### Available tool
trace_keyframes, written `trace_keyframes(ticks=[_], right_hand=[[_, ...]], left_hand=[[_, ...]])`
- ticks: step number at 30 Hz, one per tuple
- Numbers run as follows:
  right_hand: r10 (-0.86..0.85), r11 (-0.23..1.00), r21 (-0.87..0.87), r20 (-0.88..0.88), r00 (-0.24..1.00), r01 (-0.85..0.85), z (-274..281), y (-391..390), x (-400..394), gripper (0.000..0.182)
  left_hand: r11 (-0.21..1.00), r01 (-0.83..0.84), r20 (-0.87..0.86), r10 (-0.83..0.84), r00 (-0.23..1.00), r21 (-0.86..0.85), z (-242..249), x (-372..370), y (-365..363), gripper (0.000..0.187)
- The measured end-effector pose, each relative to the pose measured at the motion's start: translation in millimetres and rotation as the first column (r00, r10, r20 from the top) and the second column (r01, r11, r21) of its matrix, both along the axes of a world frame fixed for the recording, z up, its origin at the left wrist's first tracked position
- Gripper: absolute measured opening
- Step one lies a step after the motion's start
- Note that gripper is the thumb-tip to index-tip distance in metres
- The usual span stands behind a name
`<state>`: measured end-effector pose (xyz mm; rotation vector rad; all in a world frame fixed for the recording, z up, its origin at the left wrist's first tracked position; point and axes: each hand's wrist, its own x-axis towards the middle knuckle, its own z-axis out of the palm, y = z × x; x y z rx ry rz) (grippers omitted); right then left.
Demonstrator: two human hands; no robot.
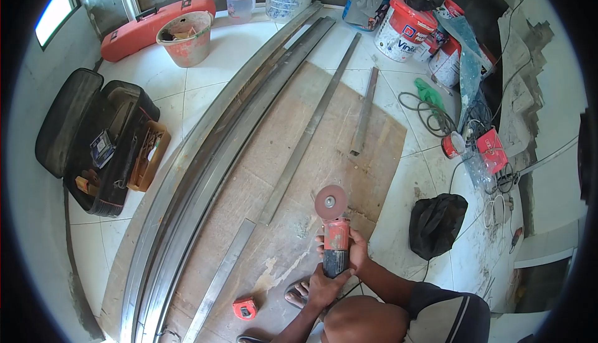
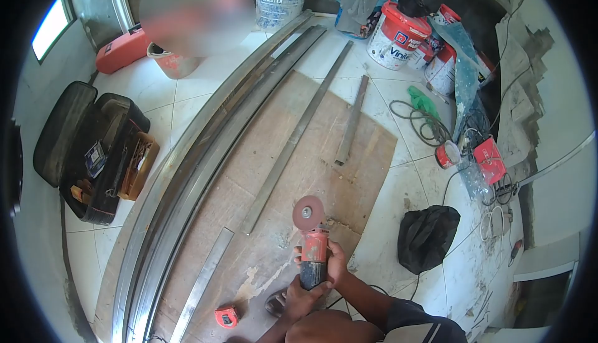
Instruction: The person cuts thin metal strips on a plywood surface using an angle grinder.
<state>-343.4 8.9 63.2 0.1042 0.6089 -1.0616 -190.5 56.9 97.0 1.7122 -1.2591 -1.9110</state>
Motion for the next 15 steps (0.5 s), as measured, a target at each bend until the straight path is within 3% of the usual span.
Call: trace_keyframes(ticks=[2,3,4,5,6,8,9,10,12,14,15], right_hand=[[0.013,1.000,-0.003,-0.333,0.943,-0.015,13,3,-3,0.050],[0.007,1.000,-0.010,-0.334,0.943,-0.011,17,3,-3,0.050],[0.027,0.976,-0.123,-0.756,0.654,-0.182,20,5,-3,0.048],[-0.050,0.917,-0.124,-0.979,0.199,-0.380,22,8,-4,0.050],[-0.044,0.920,-0.116,-0.980,0.194,-0.375,23,8,-9,0.050],[0.137,0.950,0.074,-0.972,0.192,-0.302,17,-5,-25,0.037],[0.028,0.971,-0.039,-0.962,0.272,-0.236,0,-4,-35,0.036],[0.021,0.971,-0.045,-0.961,0.276,-0.233,-4,-7,-44,0.036],[0.061,0.987,0.069,-0.997,-0.056,-0.148,-13,-10,-63,0.048],[0.006,0.994,0.010,-0.999,-0.039,-0.105,-45,-15,-87,0.055],[0.021,0.993,0.043,-0.981,-0.193,-0.110,-59,-18,-99,0.052]], left_hand=[[1.000,0.021,0.061,-0.020,0.998,-0.011,-6,-6,-2,0.094],[0.999,0.042,0.124,-0.040,0.992,-0.015,-10,-11,-3,0.088],[0.999,0.045,0.122,-0.043,0.992,-0.016,-19,-19,-2,0.088],[0.992,0.070,0.146,-0.055,0.988,-0.103,-32,-28,2,0.086],[0.977,0.099,0.168,-0.067,0.983,-0.189,-39,-37,6,0.084],[0.949,0.196,0.155,-0.161,0.975,-0.247,-42,-46,6,0.084],[0.908,0.285,0.149,-0.250,0.957,-0.306,-43,-46,3,0.084],[0.906,0.288,0.154,-0.251,0.956,-0.311,-40,-44,-4,0.084],[0.750,0.546,0.220,-0.500,0.838,-0.374,-35,-40,-17,0.081],[0.734,0.541,0.248,-0.481,0.841,-0.412,-51,-33,-28,0.077],[0.721,0.488,0.375,-0.331,0.866,-0.491,-56,-28,-38,0.069]])
